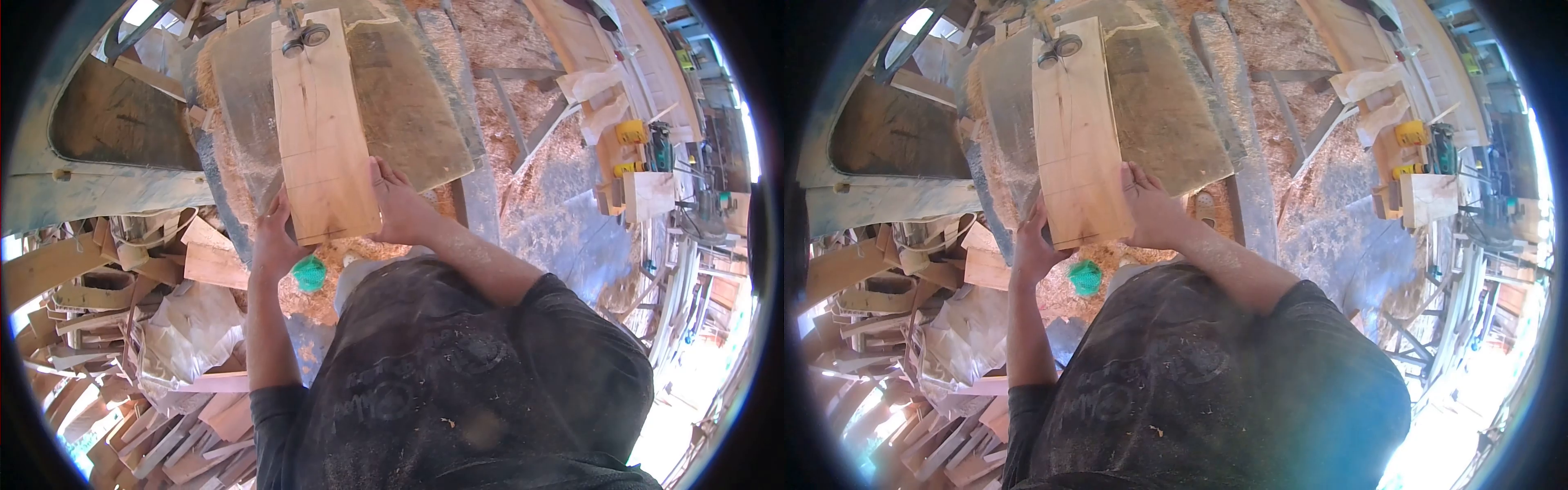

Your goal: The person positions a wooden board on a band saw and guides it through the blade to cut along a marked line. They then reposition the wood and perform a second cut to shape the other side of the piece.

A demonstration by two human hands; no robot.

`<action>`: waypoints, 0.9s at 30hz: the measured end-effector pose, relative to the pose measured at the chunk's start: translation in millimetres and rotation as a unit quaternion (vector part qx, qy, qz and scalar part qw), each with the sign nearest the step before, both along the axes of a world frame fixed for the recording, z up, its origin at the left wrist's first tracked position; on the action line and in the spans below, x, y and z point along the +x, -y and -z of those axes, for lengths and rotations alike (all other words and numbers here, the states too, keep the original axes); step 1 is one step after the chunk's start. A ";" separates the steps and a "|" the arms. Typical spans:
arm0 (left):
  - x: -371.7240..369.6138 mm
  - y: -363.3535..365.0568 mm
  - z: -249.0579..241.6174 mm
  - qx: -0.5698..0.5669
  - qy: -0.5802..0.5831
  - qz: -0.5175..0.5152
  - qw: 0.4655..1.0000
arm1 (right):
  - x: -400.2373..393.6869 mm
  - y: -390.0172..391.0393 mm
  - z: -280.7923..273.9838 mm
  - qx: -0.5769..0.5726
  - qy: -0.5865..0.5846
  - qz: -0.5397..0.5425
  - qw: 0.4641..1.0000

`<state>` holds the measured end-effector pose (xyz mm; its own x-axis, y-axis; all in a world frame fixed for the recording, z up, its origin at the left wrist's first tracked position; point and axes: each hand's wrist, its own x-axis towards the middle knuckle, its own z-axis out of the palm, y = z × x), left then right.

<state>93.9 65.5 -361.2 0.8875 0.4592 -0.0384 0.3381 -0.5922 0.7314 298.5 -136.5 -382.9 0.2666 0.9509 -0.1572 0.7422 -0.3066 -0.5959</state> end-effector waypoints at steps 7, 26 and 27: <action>6.3 -1.0 3.2 0.037 0.000 -0.001 0.999 | 9.1 -4.3 -5.8 -0.022 0.005 -0.005 1.000; 18.6 5.4 22.2 0.097 -0.080 -0.031 0.992 | 41.5 -10.1 8.0 0.026 0.012 -0.021 0.999; 18.9 5.8 24.1 0.102 -0.079 -0.032 0.991 | 43.1 -10.4 5.6 0.018 0.016 -0.023 0.999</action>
